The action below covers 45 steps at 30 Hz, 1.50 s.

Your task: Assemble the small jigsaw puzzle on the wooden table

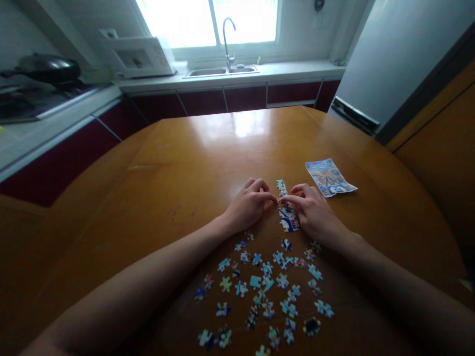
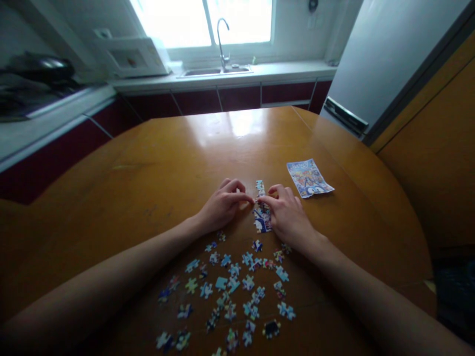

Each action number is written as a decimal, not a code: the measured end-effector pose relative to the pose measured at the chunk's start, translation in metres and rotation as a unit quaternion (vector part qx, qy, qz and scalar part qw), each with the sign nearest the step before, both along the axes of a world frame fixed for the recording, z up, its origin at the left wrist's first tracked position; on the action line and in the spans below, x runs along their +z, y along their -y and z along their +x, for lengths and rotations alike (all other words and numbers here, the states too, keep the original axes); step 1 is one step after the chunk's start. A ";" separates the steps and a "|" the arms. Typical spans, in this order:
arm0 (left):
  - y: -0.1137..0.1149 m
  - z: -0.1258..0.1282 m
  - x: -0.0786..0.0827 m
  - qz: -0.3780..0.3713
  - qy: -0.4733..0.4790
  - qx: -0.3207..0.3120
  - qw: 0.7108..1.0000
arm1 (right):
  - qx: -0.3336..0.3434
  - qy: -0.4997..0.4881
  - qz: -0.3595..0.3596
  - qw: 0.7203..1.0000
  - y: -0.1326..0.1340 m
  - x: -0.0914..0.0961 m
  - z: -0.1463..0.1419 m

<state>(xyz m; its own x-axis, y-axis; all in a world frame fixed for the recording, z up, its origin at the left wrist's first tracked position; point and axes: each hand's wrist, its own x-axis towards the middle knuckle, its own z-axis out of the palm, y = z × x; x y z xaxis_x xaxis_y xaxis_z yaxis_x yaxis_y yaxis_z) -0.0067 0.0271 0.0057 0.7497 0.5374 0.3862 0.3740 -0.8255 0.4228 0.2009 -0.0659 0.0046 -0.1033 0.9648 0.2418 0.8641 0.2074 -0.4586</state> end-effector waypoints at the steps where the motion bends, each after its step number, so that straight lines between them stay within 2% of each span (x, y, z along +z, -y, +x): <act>1: 0.000 0.000 0.000 0.005 -0.004 0.001 1.000 | -0.002 -0.004 -0.003 1.000 0.000 -0.001 -0.001; 4: 0.001 0.000 -0.001 0.017 -0.016 0.001 1.000 | -0.022 -0.030 -0.005 0.999 -0.001 -0.004 -0.003; 7: 0.001 0.001 -0.003 0.017 -0.019 0.000 1.000 | -0.061 -0.101 0.013 0.993 -0.004 -0.007 -0.003; 12: -0.002 0.001 -0.003 -0.031 0.007 -0.007 0.999 | -0.099 -0.215 0.041 0.971 -0.010 -0.010 0.004; 19: -0.011 0.000 -0.001 -0.074 0.122 0.076 0.987 | -0.121 -0.238 0.024 0.963 -0.011 -0.005 0.006; 27: -0.010 -0.002 -0.001 -0.076 0.115 0.063 0.988 | -0.126 -0.264 0.016 0.956 -0.009 0.009 0.012; 45: -0.011 -0.003 0.001 -0.107 0.150 0.068 0.981 | -0.113 -0.271 -0.007 0.956 -0.006 0.022 0.016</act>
<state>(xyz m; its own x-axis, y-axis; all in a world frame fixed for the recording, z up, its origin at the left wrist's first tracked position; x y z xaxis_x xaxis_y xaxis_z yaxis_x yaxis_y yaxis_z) -0.0093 0.0384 0.0069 0.5363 0.7166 0.4459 0.3069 -0.6577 0.6879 0.2173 -0.0598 0.0262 0.2441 0.9512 0.1886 0.5210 0.0353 -0.8528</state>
